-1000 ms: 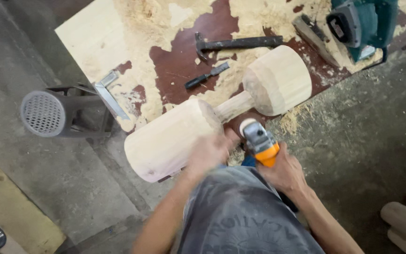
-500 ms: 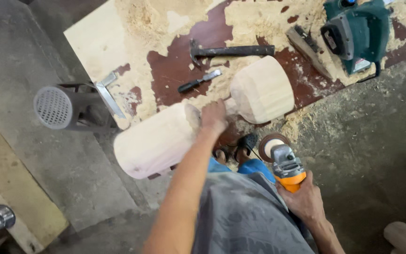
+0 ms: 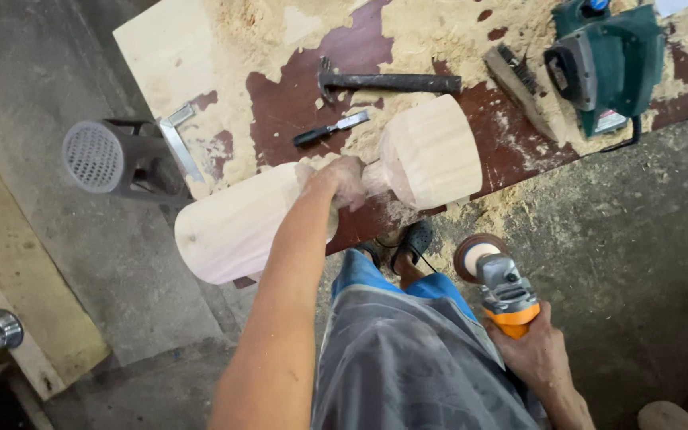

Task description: The person uses an angle grinder to smooth the surface of a wooden log segment on a workbench. The person holds the tool with both hands and moves it along the wood, generating sawdust. The person briefly rotates the log to access different areas.

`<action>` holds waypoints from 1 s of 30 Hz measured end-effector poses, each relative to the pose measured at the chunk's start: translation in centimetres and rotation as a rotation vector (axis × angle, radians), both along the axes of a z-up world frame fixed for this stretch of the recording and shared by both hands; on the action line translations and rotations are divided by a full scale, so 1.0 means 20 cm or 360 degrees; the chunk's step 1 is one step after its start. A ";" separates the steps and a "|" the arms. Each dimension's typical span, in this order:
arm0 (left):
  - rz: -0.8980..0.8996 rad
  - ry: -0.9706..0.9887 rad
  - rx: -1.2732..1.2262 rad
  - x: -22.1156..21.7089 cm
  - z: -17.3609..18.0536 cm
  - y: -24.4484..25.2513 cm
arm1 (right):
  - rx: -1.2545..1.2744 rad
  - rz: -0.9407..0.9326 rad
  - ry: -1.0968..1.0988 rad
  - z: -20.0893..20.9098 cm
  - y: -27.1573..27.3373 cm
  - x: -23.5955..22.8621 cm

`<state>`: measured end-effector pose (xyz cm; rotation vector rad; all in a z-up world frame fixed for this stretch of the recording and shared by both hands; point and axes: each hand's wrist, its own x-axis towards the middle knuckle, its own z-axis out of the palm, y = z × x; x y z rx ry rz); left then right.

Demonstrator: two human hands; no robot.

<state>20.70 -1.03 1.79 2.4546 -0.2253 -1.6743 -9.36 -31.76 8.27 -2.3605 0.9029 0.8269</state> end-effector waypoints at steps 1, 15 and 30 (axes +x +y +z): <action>-0.0022 0.0029 -0.0005 -0.01 0.00 0.01 | 0.0014 0.0042 -0.0015 -0.01 -0.01 0.01; -0.0130 0.0078 -0.0089 -1.03 0.10 0.14 | 0.0158 0.0382 -0.0032 0.10 0.39 0.30; 0.2613 0.0793 -0.1914 -0.98 0.16 0.03 | 0.0267 0.0511 -0.0508 0.01 1.06 0.79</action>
